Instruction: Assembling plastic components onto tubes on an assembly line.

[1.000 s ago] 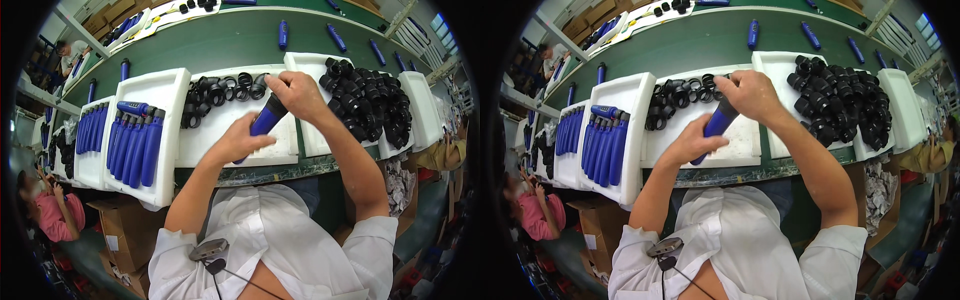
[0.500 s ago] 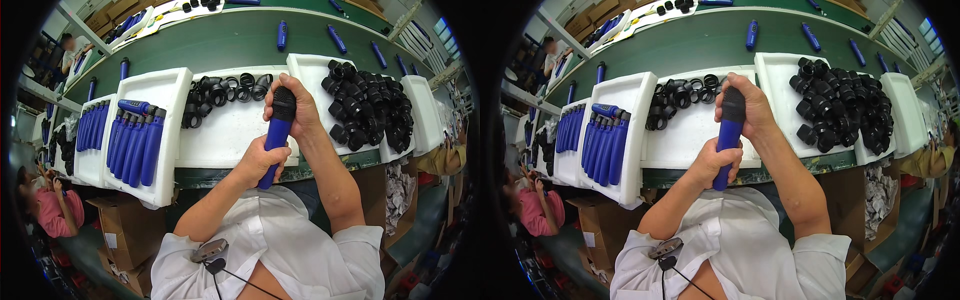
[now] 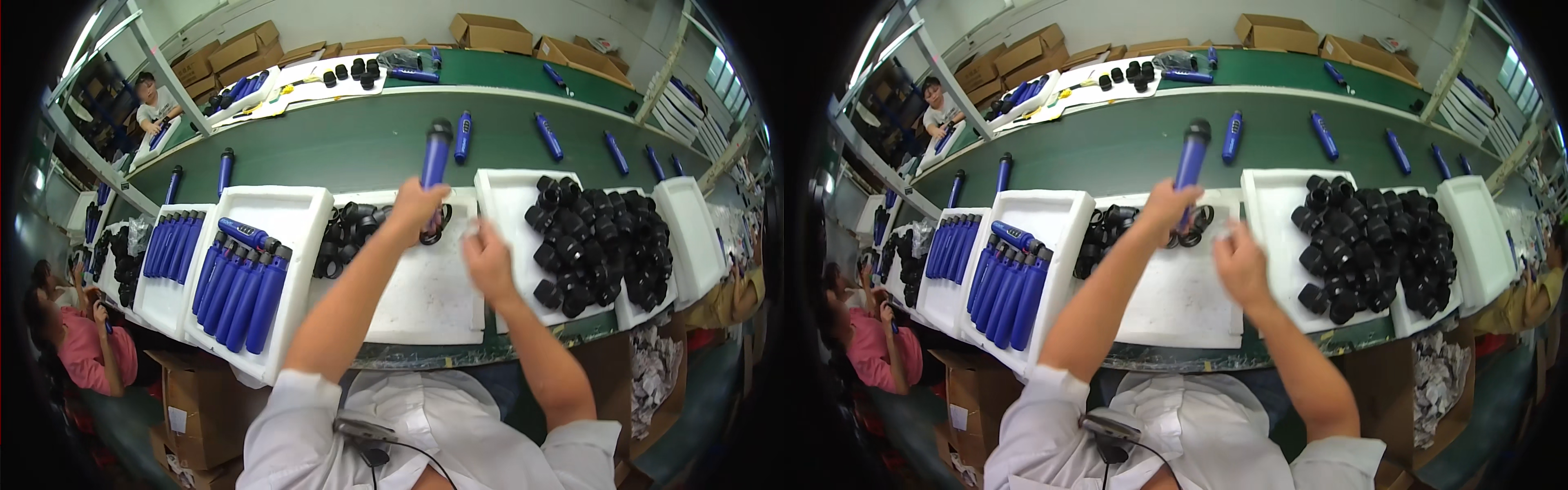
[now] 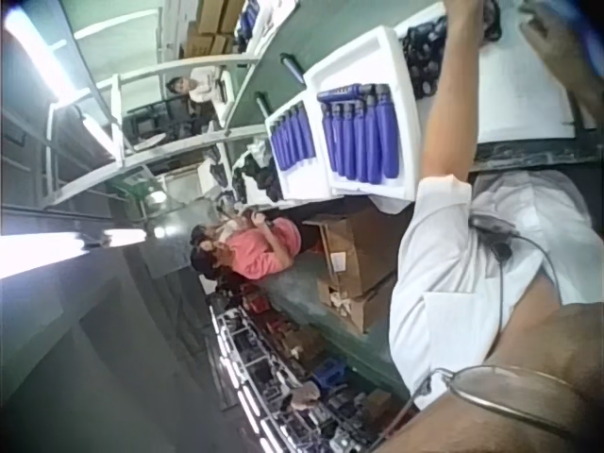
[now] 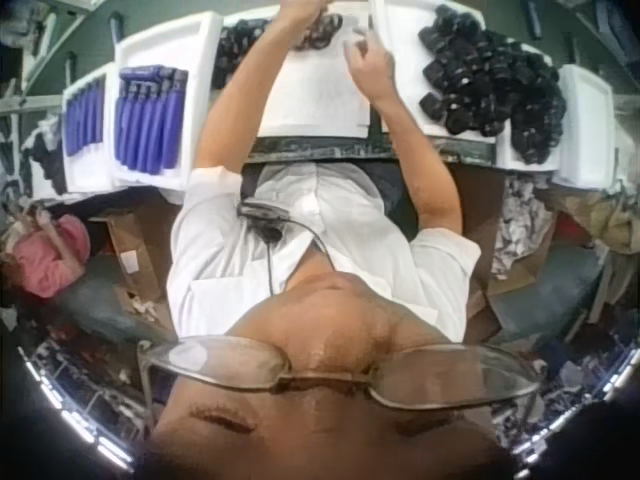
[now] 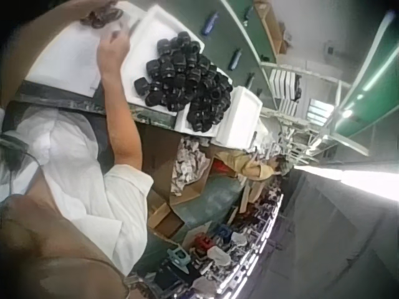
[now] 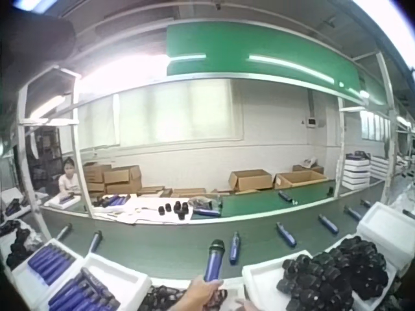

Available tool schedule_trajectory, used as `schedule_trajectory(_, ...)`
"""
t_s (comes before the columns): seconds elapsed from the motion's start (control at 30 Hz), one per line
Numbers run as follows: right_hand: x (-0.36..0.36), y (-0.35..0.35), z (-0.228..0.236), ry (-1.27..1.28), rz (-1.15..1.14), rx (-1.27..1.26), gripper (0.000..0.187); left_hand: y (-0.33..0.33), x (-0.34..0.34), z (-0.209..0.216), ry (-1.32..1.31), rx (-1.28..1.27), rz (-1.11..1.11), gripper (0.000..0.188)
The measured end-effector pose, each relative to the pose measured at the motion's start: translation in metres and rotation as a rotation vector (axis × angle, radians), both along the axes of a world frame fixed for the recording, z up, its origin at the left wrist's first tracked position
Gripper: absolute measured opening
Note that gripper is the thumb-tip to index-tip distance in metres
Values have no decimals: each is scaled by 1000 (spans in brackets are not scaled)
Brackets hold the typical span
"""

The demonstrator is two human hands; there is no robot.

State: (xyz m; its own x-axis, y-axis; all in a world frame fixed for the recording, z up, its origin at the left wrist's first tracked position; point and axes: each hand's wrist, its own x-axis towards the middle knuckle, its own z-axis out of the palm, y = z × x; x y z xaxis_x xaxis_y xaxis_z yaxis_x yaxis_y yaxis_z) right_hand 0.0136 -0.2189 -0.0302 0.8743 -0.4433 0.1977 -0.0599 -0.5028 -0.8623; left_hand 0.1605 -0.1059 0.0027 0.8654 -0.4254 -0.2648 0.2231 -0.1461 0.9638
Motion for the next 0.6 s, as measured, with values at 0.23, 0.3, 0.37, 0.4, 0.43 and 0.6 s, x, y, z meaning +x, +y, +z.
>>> schedule_trajectory(0.23,-55,41,-34,-34,278,-348,30,-75,180,-55,-289,640,173,47)
schedule_trajectory(0.3,-56,38,-34,-156,320,-376,25,-90,200,-70,-451,759,177,53)
schedule_trajectory(0.37,-54,35,-34,-209,317,-360,20,-104,205,-76,-534,797,286,54)
schedule_trajectory(0.4,-54,34,-35,-173,275,-333,19,-113,204,-77,-527,827,291,55)
schedule_trajectory(0.43,-54,34,-36,-183,266,-322,17,-122,201,-75,-701,853,303,55)
schedule_trajectory(0.6,-56,36,-41,-179,259,-316,12,-168,173,-82,-746,853,22,62)
